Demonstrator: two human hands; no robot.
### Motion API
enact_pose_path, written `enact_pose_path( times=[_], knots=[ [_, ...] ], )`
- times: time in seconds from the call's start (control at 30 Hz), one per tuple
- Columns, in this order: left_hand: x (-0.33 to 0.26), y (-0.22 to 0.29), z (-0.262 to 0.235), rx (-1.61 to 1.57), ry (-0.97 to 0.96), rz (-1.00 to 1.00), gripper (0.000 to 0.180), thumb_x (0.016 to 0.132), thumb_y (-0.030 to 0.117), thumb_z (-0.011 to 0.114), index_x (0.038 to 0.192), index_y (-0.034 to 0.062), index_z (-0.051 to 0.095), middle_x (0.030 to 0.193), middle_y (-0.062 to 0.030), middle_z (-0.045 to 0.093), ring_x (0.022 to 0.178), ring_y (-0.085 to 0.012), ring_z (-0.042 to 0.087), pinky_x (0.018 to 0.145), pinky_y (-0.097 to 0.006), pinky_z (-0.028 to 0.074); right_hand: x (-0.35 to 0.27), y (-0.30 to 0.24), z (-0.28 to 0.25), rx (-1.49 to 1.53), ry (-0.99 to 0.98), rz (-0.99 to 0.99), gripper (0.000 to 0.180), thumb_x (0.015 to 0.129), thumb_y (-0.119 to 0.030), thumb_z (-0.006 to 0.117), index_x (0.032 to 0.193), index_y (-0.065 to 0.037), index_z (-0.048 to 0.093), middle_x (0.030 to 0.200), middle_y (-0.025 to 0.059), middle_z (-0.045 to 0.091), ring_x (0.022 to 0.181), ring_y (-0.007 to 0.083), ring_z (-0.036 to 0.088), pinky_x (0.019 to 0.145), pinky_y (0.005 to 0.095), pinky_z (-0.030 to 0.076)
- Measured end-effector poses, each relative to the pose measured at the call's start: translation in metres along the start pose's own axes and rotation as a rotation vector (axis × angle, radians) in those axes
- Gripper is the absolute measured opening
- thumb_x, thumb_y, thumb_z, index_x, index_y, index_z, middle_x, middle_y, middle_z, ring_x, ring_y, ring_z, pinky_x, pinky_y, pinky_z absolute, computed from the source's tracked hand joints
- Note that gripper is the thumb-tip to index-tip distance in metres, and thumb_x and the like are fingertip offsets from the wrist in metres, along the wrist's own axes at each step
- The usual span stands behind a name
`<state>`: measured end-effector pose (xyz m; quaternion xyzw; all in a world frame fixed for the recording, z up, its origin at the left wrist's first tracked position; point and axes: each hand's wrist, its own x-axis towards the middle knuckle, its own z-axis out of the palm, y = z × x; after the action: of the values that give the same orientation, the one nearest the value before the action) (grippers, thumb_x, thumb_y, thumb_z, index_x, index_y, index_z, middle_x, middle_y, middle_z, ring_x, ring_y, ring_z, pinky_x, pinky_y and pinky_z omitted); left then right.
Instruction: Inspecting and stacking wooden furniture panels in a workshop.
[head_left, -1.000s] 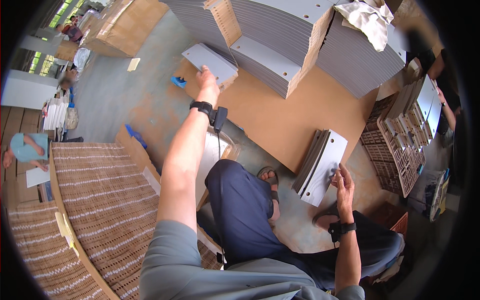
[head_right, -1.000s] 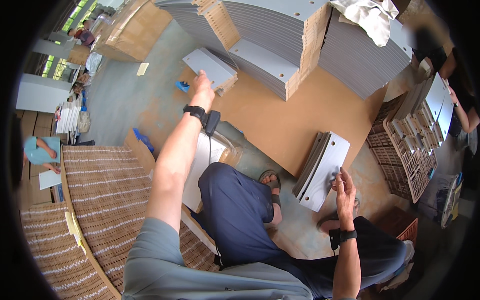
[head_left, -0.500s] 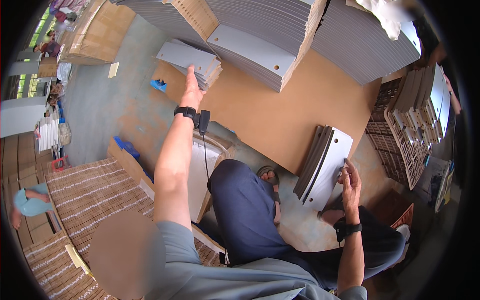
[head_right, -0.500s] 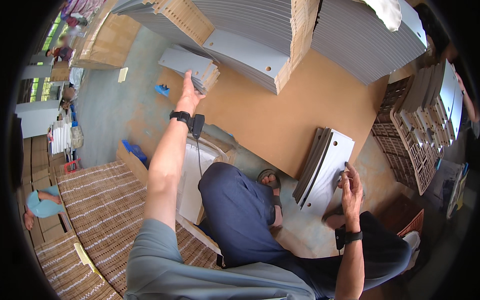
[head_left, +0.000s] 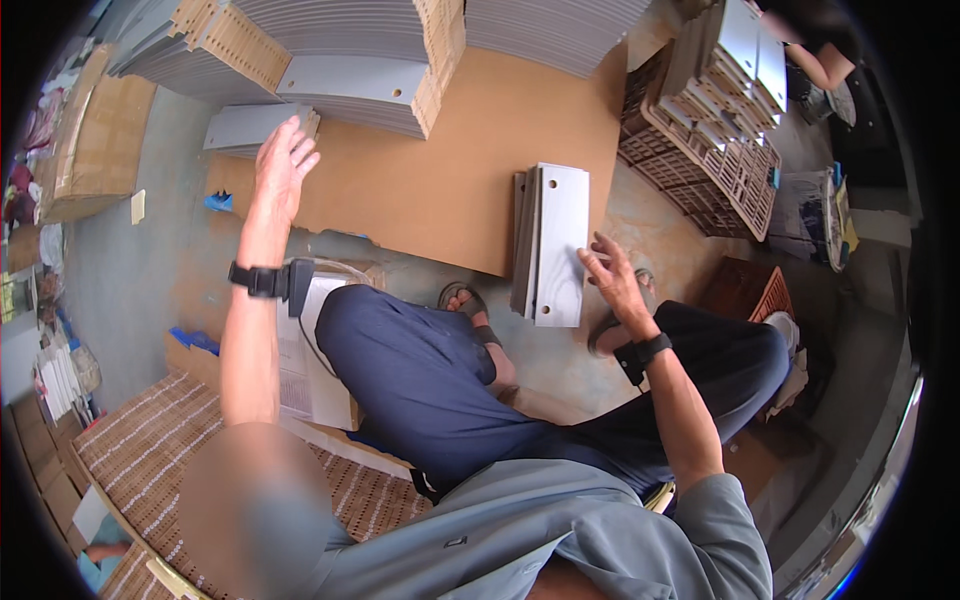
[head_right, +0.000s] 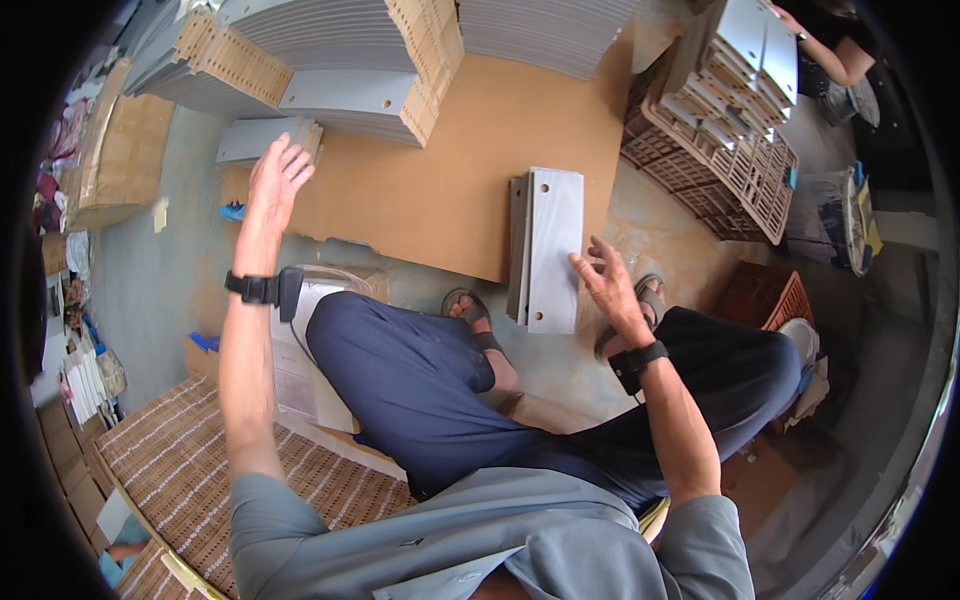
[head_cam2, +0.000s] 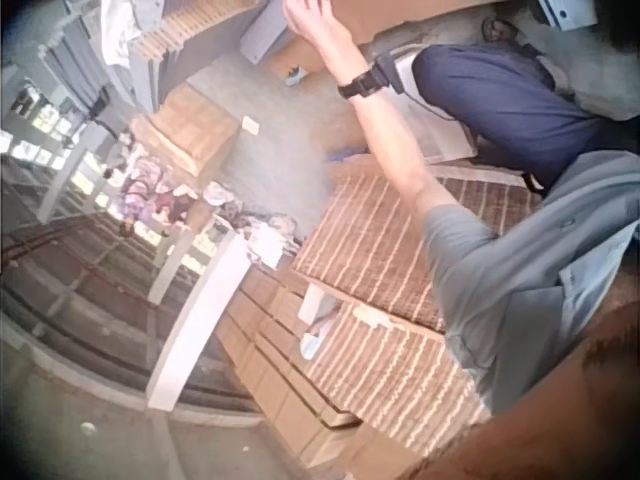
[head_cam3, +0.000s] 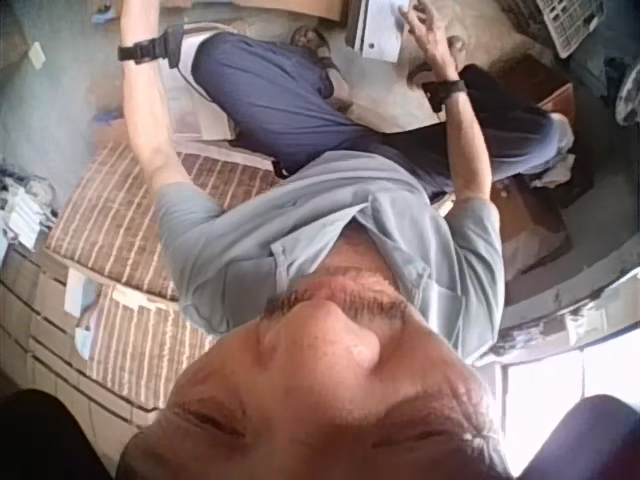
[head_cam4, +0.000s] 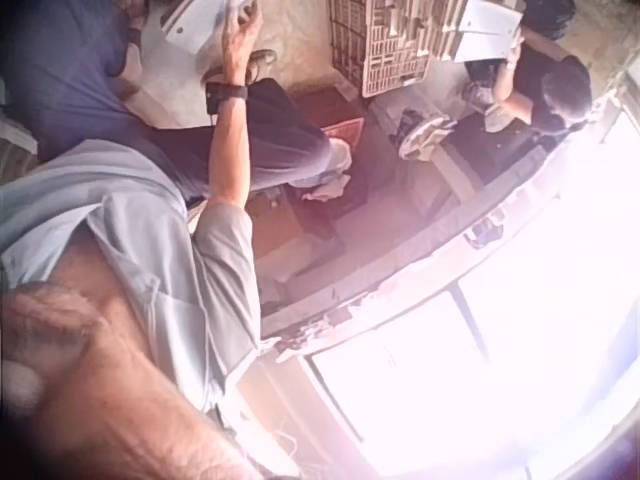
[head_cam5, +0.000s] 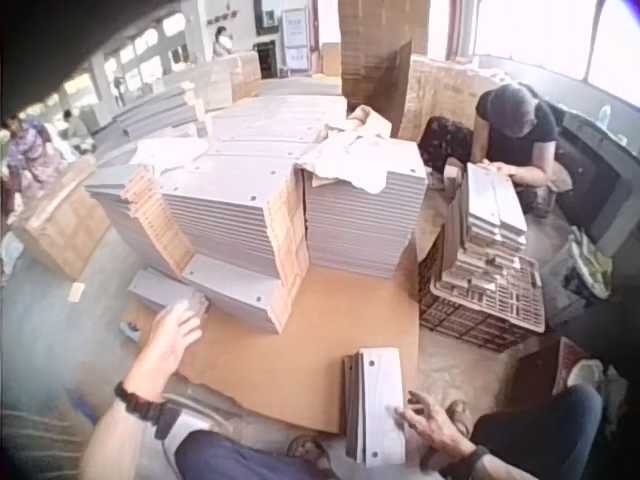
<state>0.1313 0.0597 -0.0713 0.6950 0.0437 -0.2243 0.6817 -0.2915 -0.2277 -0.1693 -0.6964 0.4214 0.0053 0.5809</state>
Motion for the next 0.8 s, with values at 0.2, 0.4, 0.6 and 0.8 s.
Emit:
enact_pose_path(
  times=[0.2,0.4,0.6,0.8],
  knots=[
    [-0.19,0.019,0.108,-0.123,-0.506,-0.064,0.054,0.098,0.026,0.059,0.143,0.0018,0.042,0.13,-0.013,0.058,0.122,-0.0228,0.057,0.098,-0.037,0.051,-0.025,-0.009,0.017,-0.222,-0.078,-0.121,0.071,0.085,-0.037,0.076,0.135,0.005,0.049,0.127,0.0284,0.055,0.102,0.0306,0.066,0.085,0.0402,0.055],
    [-0.222,-0.17,0.226,0.406,-0.406,0.094,0.05,0.083,0.027,0.067,0.108,-0.0139,0.053,0.105,-0.0319,0.062,0.097,-0.0462,0.063,0.084,-0.048,0.053,-0.006,0.039,0.01,-0.093,-0.072,-0.252,0.047,0.083,-0.028,0.075,0.113,0.005,0.062,0.102,0.0229,0.068,0.098,0.037,0.065,0.086,0.043,0.052],
    [-0.242,-0.21,0.247,0.648,-0.173,0.105,0.066,0.087,0.037,0.065,0.126,-0.0125,0.045,0.131,-0.0303,0.046,0.126,-0.0421,0.047,0.107,-0.044,0.04,-0.01,0.036,0.012,-0.246,0.007,-0.36,0.04,0.086,-0.027,0.069,0.11,0.004,0.063,0.101,0.0233,0.069,0.095,0.0353,0.067,0.083,0.041,0.052],
    [-0.256,-0.211,0.228,0.848,-0.049,0.147,0.062,0.082,0.044,0.07,0.113,-0.0072,0.056,0.117,-0.0277,0.059,0.109,-0.0422,0.058,0.093,-0.048,0.05,-0.026,0.027,0.031,-0.23,-0.005,-0.409,0.029,0.087,-0.014,0.064,0.109,0.006,0.059,0.097,0.0202,0.068,0.089,0.0268,0.065,0.079,0.037,0.053]
  ],
)
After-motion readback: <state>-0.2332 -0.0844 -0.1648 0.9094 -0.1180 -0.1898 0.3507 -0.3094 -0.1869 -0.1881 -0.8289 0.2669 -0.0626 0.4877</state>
